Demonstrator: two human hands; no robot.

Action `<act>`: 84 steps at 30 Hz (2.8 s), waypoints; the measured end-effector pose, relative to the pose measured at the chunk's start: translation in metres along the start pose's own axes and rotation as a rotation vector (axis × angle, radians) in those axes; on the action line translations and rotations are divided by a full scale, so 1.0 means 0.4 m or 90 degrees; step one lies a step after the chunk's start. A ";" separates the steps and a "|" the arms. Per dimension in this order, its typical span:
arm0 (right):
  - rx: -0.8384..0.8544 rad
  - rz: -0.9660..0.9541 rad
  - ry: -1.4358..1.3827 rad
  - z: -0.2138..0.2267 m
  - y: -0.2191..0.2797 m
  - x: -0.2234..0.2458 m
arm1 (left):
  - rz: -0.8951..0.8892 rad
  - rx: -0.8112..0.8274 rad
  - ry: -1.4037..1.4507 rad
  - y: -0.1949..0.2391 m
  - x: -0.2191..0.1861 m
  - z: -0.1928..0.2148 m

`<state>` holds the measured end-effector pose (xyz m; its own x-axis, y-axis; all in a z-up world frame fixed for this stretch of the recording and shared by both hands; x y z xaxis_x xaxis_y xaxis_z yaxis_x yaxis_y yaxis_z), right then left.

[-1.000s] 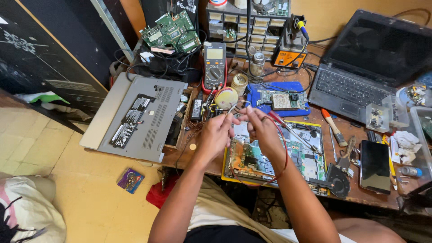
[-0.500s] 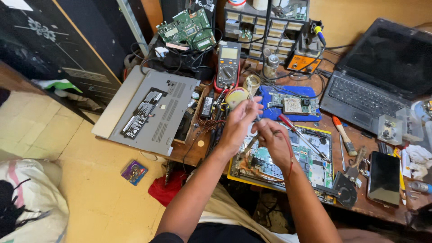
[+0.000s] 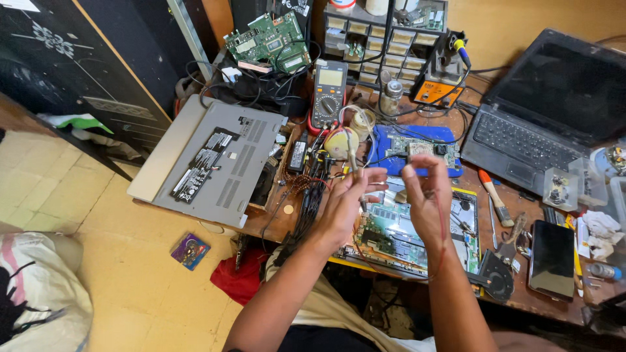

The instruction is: The person uses a multimeter to test various points on a green circuit board. They hold the board with one hand and probe different components with the multimeter leads, checking for continuity or voltage.

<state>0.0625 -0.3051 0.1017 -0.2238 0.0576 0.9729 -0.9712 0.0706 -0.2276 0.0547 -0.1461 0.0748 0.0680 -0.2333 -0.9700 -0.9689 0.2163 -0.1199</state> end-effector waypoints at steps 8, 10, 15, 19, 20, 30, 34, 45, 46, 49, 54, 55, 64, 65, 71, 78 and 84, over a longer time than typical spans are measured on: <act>0.175 0.019 0.064 0.032 0.057 -0.022 | 0.038 0.198 0.040 -0.028 0.011 -0.068; 0.154 0.012 0.137 0.105 0.061 -0.075 | 0.008 0.080 -0.028 -0.019 -0.041 -0.020; 0.092 0.187 0.420 0.180 0.078 -0.026 | -0.292 -0.408 -0.340 -0.242 0.111 0.215; 0.025 0.363 0.484 0.221 0.069 -0.093 | -0.363 -0.455 -0.817 -0.413 0.216 0.291; 0.027 0.369 0.486 0.214 0.073 -0.085 | -0.366 -0.460 -0.814 -0.432 0.227 0.296; 0.048 0.272 0.498 0.166 0.108 -0.021 | -0.009 -0.254 -1.025 -0.573 0.298 0.323; 0.045 0.434 0.534 0.135 0.107 0.006 | -0.020 -0.237 -1.043 -0.581 0.301 0.322; 0.004 0.431 0.450 0.107 0.129 0.011 | 0.019 -0.208 -1.044 -0.580 0.320 0.344; 0.011 0.426 0.440 0.109 0.130 0.005 | 0.020 -0.199 -1.047 -0.583 0.316 0.344; -0.004 0.430 0.420 0.107 0.132 -0.007 | -0.006 -0.187 -1.027 -0.589 0.302 0.353; 0.002 0.428 0.345 0.121 0.126 -0.028 | -0.090 -0.195 -0.888 -0.428 0.121 0.225; -0.010 0.442 0.307 0.128 0.117 -0.037 | -0.208 -0.209 -0.774 -0.377 0.041 0.172; 0.012 0.401 0.251 0.104 0.088 -0.081 | -0.299 0.293 -0.167 -0.084 0.106 -0.064; 0.010 0.394 0.251 0.098 0.093 -0.075 | -0.293 0.296 -0.165 -0.076 0.117 -0.066; 0.024 0.341 0.240 0.065 0.114 -0.060 | -0.242 0.206 -0.136 -0.013 0.177 -0.043; -0.039 0.284 0.190 0.128 0.122 -0.169 | -0.066 0.103 0.116 0.007 0.261 0.032; -0.117 -0.038 -0.132 0.167 0.138 -0.311 | -0.073 0.003 0.158 0.010 0.295 0.075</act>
<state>0.0312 -0.3750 -0.0290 -0.1976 -0.1555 0.9679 -0.9562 0.2479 -0.1554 0.0658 -0.1444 -0.0463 0.1160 -0.4809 -0.8691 -0.9572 0.1794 -0.2270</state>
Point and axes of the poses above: each hand's wrist, its own y-axis away from the middle knuckle, its own z-axis out of the back of the hand, x = y × z, the point moved 4 cm from there along -y, towards the middle knuckle, and after that the axes turned 3 degrees about -z, right-handed, at the moved point
